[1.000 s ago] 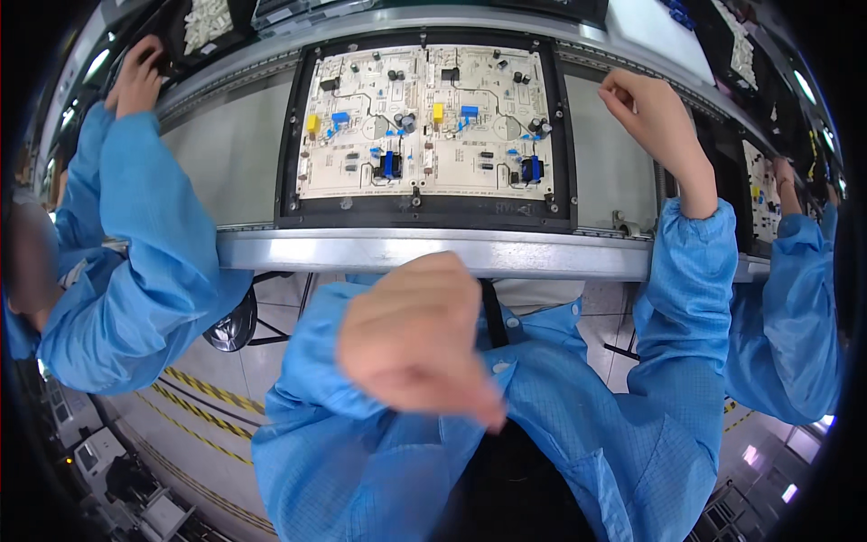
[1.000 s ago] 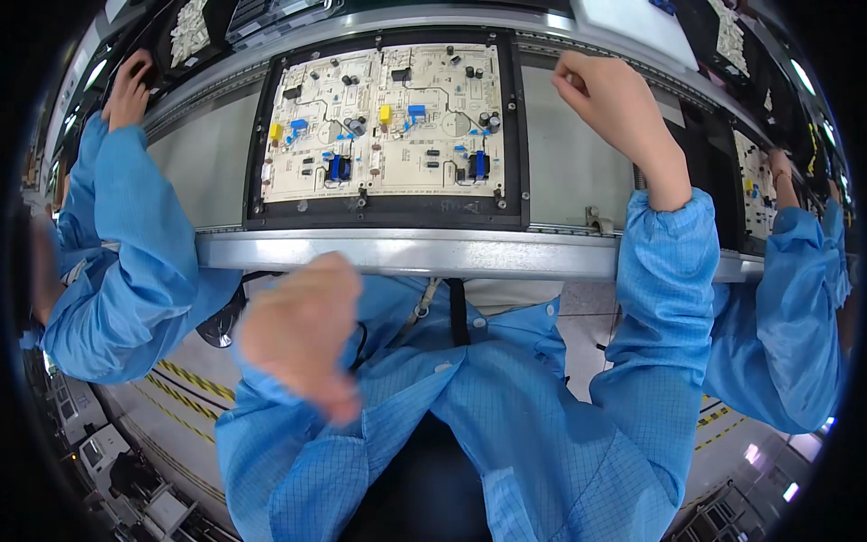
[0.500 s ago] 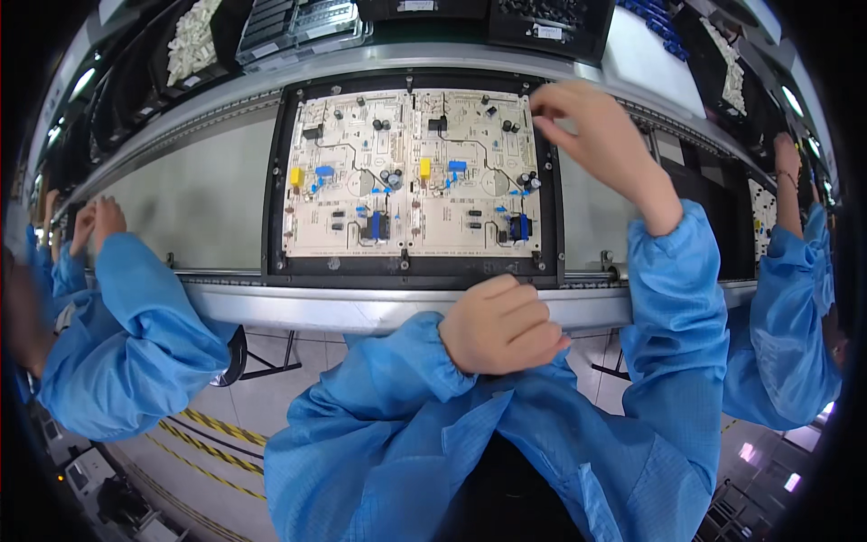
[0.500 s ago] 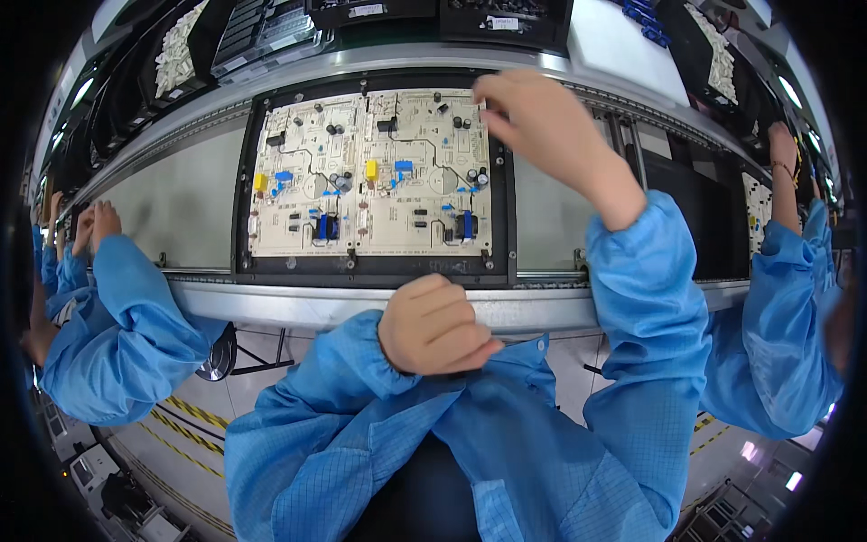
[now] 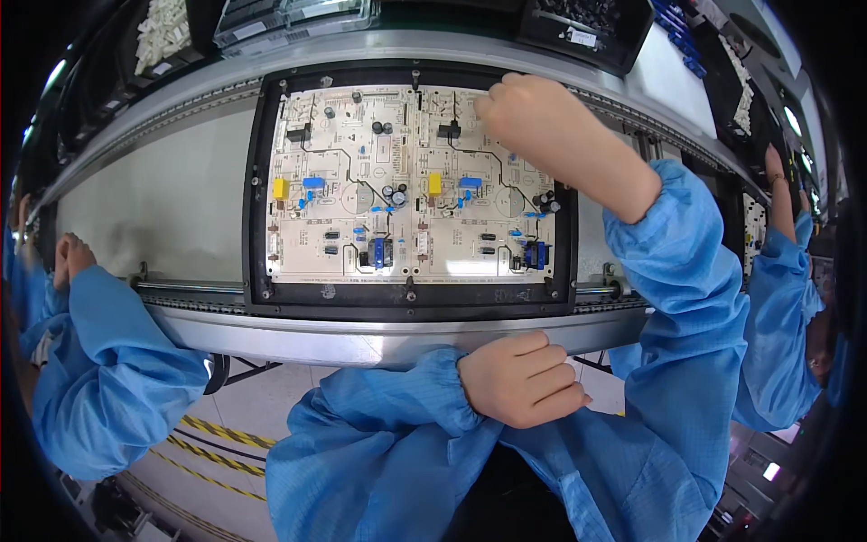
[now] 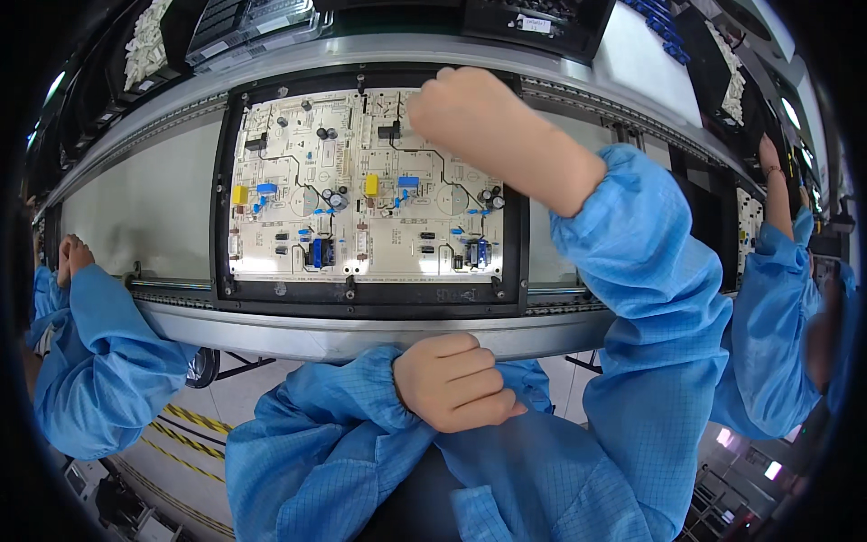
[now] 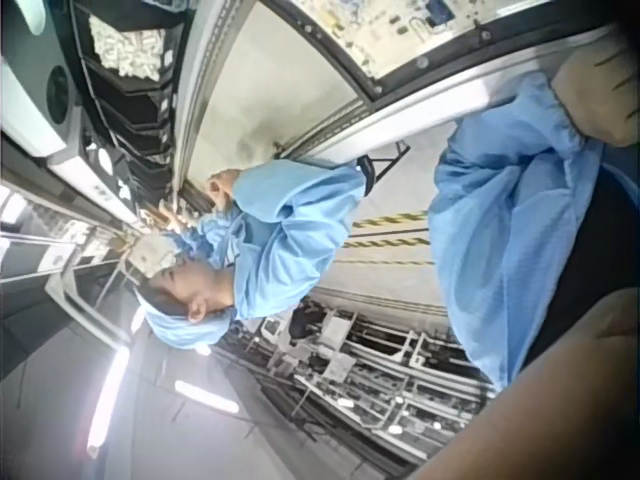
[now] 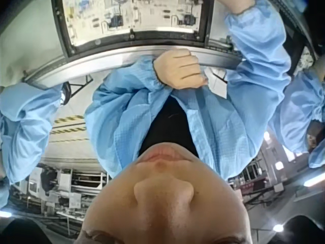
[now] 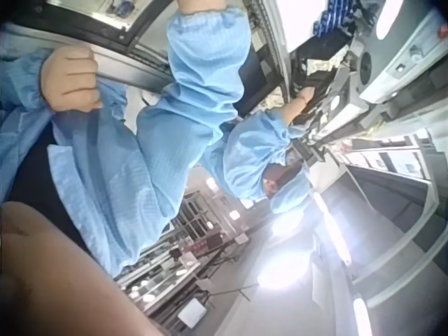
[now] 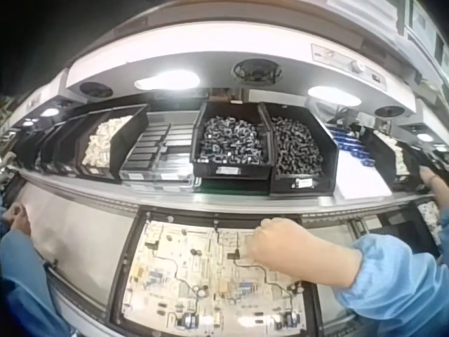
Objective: Manually picking and placing electronic components onto printed circuit boards on an industrial assembly line.
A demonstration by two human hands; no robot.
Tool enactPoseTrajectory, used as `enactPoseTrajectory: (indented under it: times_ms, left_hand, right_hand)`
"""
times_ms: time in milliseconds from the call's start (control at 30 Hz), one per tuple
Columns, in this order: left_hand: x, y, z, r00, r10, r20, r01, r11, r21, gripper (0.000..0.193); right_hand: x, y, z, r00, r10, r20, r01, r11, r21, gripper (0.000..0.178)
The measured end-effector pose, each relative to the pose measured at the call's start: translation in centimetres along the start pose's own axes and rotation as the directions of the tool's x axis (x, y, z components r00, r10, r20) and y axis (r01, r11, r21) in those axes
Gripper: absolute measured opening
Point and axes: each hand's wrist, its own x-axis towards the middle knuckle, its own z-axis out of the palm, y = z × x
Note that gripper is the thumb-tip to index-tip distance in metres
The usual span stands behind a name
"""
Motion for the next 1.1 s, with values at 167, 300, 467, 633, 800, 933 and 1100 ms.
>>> enactPoseTrajectory:
  times_ms: [167, 300, 467, 633, 800, 933, 1100]
  left_hand:
    - [-0.6, -0.1, 0.2, 0.998, -0.049, -0.041, 0.048, 0.998, -0.029, 0.021]
    - [-0.6, 0.0, -0.2, 0.997, -0.074, -0.036, 0.072, 0.996, -0.061, 0.02]
    - [-0.6, 1.0, -0.3, 0.987, -0.157, 0.014, 0.158, 0.976, -0.149, 0.015]
    - [-0.4, 1.3, -0.5, 0.973, -0.218, -0.075, 0.206, 0.969, -0.139, 0.015]
    - [-0.2, 0.9, -0.1, 0.971, -0.231, -0.062, 0.218, 0.962, -0.164, 0.014]
    - [-0.3, 0.9, 0.0, 0.972, -0.229, -0.055, 0.218, 0.963, -0.16, 0.014]
    - [-0.3, 0.7, 0.5, 0.972, -0.22, -0.088, 0.202, 0.964, -0.174, 0.014]
  right_hand:
    - [0.3, 1.9, -0.8, 0.988, 0.157, -0.011, -0.129, 0.85, 0.511, 0.014]
    - [-0.1, 2.9, -1.7, 0.988, 0.155, 0.005, -0.111, 0.681, 0.724, 0.016]
    - [-1.3, 2.2, -2.4, 0.935, 0.337, 0.107, -0.283, 0.532, 0.798, 0.019]
    - [-0.6, 2.2, -3.3, 0.907, 0.391, 0.157, -0.37, 0.56, 0.741, 0.014]
    - [-0.5, 2.7, -2.5, 0.899, 0.392, 0.195, -0.402, 0.566, 0.72, 0.016]
    - [0.0, 2.8, -2.0, 0.921, 0.363, 0.14, -0.345, 0.596, 0.725, 0.015]
    - [0.7, 2.8, -2.0, 0.934, 0.329, 0.138, -0.32, 0.599, 0.735, 0.016]
